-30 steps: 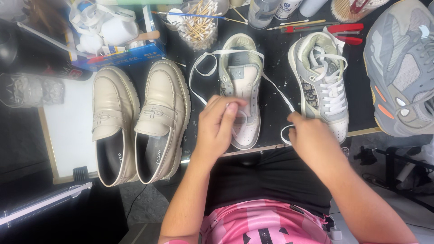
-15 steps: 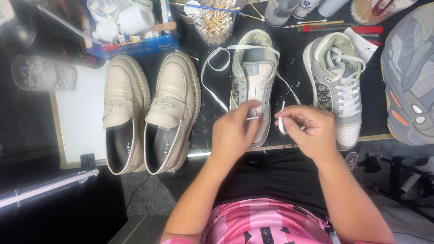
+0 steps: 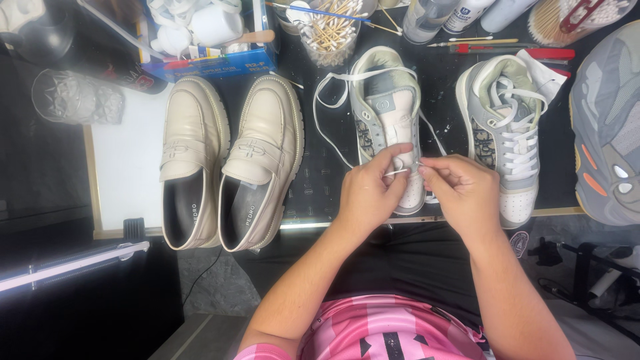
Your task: The person laces a pair of white and grey sneakers by threading white laces through the eyelets and tying them into a knot. The task is performed on a workbench with other shoes and tools visible in the background.
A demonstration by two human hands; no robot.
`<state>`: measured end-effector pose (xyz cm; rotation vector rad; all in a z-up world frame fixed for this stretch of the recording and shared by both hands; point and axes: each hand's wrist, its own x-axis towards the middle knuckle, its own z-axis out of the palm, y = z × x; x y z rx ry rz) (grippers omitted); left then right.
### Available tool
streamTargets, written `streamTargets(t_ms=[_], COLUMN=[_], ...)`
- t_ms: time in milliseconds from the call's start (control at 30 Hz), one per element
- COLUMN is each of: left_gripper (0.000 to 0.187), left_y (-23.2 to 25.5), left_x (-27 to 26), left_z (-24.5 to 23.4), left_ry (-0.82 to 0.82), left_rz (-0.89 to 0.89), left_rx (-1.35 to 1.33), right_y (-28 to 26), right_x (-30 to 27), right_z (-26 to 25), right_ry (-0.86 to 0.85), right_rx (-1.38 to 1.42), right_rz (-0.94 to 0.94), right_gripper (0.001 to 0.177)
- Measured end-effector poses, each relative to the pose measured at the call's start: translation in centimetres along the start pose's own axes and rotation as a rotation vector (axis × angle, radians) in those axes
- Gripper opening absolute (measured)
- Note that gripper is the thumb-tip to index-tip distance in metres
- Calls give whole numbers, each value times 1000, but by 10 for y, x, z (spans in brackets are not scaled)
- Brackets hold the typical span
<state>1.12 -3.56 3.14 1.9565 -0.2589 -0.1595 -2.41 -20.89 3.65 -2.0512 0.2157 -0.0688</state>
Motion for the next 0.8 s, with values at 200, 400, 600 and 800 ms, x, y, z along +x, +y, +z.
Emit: streamTargets(t_ms=[200, 400, 600, 800], left_gripper=[40, 55, 34, 23], left_y=[7, 14, 14, 13], left_x=[2, 1, 7, 18], left_z=[8, 6, 0, -1], left_ry=[-2, 17, -40, -62], left_rz=[-19, 51, 26, 89], left_rx=[174, 268, 267, 337], right_y=[-17, -29, -37, -36], right_x=[9, 19, 21, 20], right_z=[-3, -2, -4, -7], right_ry=[30, 2, -52, -74], right_rx=[-352, -504, -588, -493], right_rz=[-178, -235, -170, -218], right_gripper=[15, 10, 10, 9])
